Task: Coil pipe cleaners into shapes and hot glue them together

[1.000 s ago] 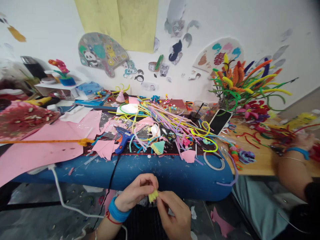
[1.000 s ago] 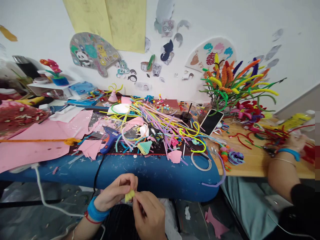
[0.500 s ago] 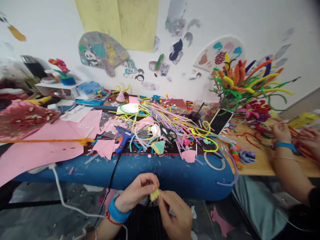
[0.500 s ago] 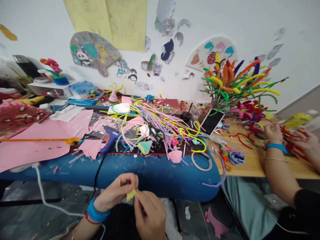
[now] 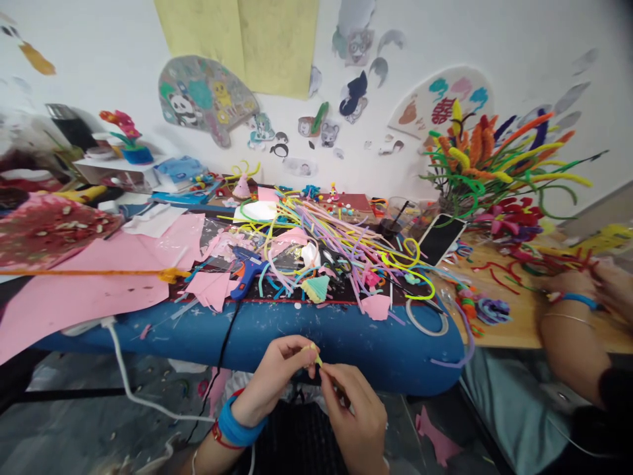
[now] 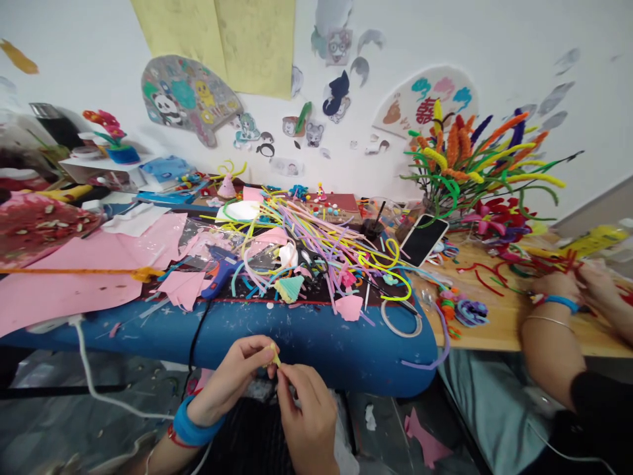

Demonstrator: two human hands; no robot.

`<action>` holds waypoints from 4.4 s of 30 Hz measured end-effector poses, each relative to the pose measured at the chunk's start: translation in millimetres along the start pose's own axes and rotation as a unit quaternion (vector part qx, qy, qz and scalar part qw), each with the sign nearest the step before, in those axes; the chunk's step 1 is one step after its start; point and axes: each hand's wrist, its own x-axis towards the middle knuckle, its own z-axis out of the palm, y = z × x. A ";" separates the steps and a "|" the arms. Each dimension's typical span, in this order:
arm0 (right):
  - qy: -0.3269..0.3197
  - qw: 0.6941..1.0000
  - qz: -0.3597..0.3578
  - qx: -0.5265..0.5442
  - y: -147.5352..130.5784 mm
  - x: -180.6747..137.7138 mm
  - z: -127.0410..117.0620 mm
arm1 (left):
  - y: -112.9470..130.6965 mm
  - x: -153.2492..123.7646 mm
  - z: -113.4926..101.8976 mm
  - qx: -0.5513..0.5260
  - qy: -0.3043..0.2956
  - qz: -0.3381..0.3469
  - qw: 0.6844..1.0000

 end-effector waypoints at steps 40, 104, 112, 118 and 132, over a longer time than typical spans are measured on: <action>-0.149 0.988 -0.011 0.045 4.5 11.0 -16.1 | 17.3 2.1 -31.2 0.233 -0.226 -0.091 0.942; -0.040 0.994 0.097 0.037 8.1 -9.4 5.1 | 4.4 -1.1 -14.8 0.241 -0.067 0.070 0.966; -0.072 0.995 0.074 -0.008 2.3 -6.7 1.7 | 11.4 3.1 -23.7 0.251 -0.109 0.017 0.962; -0.093 0.995 0.020 -0.036 2.0 -3.7 1.2 | 16.2 4.1 -24.7 0.286 -0.114 0.030 0.951; -0.005 0.998 0.039 -0.043 7.2 -10.1 3.7 | -2.4 3.1 -2.2 0.172 -0.045 0.013 0.984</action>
